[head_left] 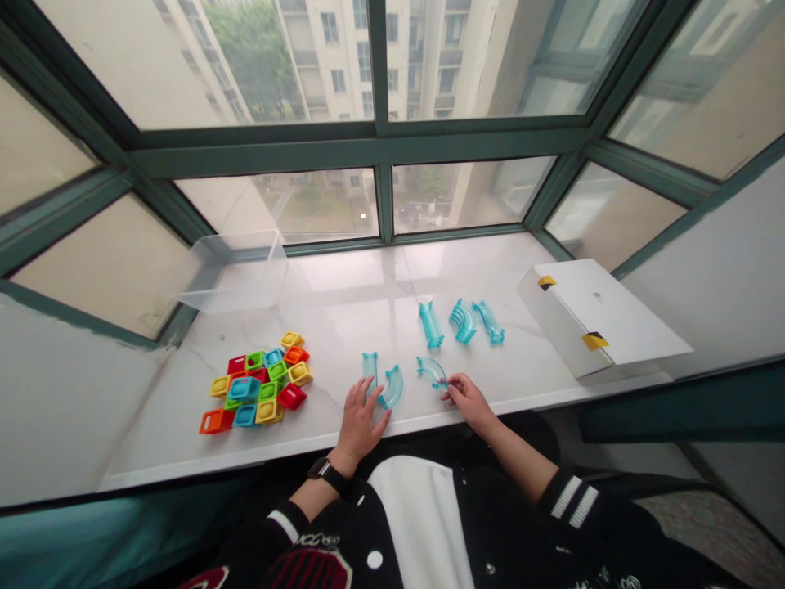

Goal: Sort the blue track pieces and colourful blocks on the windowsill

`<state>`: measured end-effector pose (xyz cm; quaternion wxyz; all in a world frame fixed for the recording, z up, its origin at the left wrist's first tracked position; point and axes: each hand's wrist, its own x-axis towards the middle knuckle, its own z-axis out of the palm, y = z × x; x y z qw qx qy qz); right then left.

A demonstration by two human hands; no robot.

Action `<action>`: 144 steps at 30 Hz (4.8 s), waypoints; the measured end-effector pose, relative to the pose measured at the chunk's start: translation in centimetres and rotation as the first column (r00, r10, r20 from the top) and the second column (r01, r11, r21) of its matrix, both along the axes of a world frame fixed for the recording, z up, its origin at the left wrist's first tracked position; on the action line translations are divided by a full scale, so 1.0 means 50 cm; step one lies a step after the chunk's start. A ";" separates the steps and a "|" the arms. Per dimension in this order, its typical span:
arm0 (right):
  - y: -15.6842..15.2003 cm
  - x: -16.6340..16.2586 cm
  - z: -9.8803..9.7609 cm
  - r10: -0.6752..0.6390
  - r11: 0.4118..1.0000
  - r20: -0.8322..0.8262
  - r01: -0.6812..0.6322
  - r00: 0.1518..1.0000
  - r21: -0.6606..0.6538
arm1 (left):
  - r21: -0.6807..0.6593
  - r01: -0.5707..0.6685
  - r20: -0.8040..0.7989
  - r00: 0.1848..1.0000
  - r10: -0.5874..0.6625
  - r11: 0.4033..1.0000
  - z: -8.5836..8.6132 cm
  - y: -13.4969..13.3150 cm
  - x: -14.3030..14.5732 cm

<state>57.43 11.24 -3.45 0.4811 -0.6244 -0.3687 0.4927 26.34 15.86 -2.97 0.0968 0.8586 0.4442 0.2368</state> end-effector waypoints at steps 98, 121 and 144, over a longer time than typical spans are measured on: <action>0.193 0.211 0.155 -0.245 0.951 0.806 -0.028 0.539 0.308 | 0.041 -0.039 0.057 0.998 0.036 0.998 -0.019 0.014 -0.001; 0.192 0.207 0.149 -0.180 0.976 0.831 -0.012 0.526 0.219 | 0.028 -0.050 0.077 0.996 0.048 0.998 -0.017 0.012 0.000; 0.186 0.203 0.155 -0.158 0.981 0.862 -0.025 0.481 0.193 | 0.010 -0.042 0.073 0.996 0.041 0.999 -0.019 0.012 0.000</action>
